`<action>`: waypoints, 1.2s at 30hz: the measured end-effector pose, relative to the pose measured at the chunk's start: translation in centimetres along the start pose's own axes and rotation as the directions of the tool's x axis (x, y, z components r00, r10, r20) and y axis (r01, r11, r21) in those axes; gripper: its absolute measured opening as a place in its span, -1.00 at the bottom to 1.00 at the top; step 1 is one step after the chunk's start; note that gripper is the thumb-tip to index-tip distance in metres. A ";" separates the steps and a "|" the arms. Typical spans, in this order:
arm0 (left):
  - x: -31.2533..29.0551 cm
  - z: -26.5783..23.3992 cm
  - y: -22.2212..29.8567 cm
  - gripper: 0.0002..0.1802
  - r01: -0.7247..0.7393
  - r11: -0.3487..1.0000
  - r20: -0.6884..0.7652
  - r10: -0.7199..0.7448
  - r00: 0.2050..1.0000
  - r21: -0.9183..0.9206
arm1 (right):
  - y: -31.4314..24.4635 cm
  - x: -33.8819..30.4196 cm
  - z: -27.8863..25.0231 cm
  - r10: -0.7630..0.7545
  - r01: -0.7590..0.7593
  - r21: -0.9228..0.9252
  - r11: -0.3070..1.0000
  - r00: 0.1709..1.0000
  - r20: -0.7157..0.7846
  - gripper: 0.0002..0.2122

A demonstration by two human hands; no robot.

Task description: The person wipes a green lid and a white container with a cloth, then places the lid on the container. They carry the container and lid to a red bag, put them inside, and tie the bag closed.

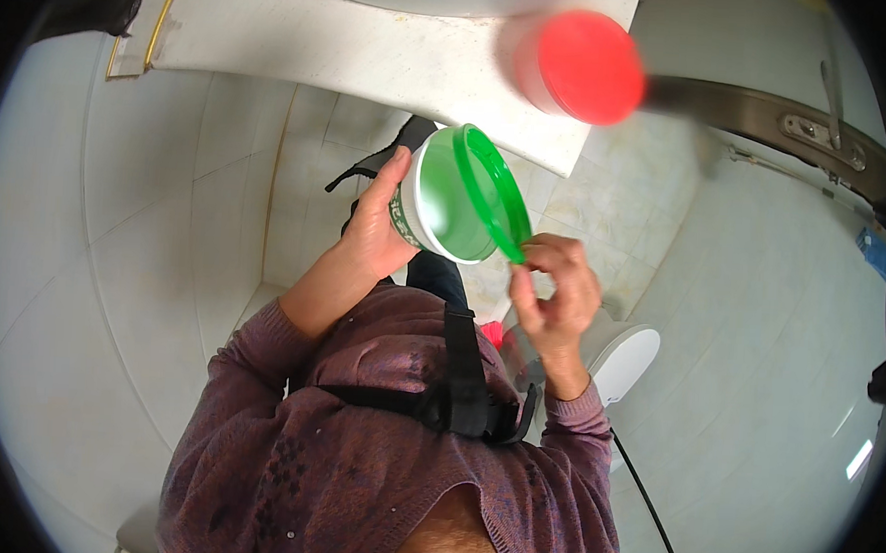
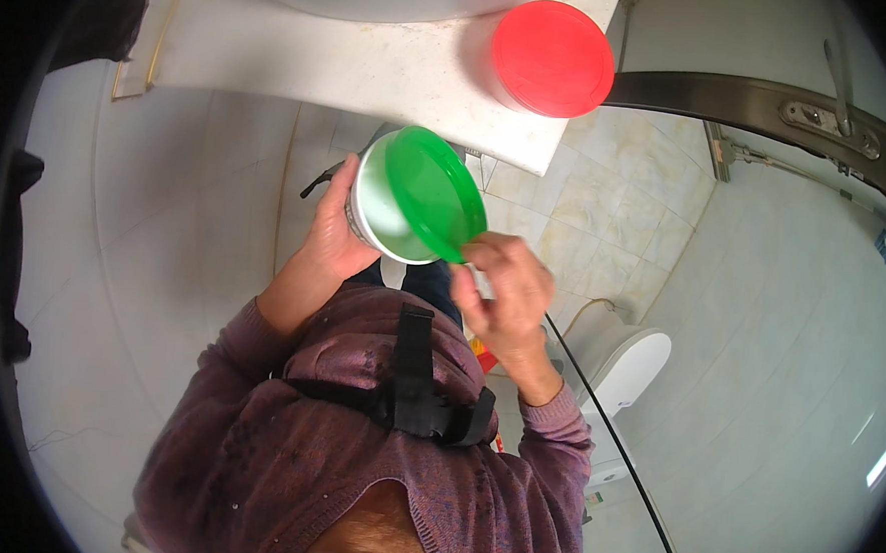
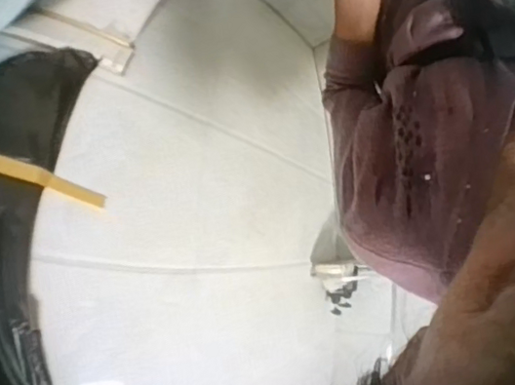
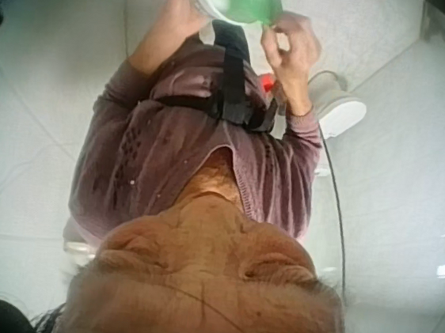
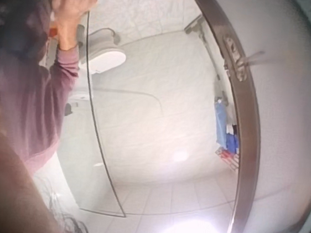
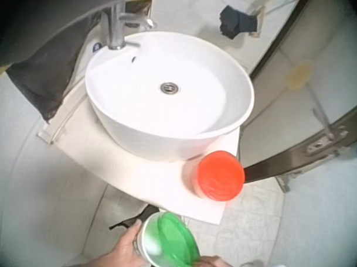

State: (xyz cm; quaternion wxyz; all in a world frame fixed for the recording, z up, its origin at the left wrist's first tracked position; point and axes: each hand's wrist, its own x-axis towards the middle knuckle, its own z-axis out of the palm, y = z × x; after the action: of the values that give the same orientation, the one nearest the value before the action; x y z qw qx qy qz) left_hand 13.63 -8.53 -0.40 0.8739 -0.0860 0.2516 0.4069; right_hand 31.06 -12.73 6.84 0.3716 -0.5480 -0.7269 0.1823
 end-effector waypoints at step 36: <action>-0.9 -2.8 0.1 -0.47 0.015 0.977 0.059 -0.028 0.998 0.212 | 1.7 1.8 5.5 0.104 -0.133 0.170 0.976 0.980 0.169 -0.34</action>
State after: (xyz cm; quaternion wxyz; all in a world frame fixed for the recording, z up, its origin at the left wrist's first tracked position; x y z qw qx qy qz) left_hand 12.02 -10.07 -2.34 0.8899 0.0170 0.2653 0.3707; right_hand 27.88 -9.69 2.67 0.3490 -0.5384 -0.7006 0.3123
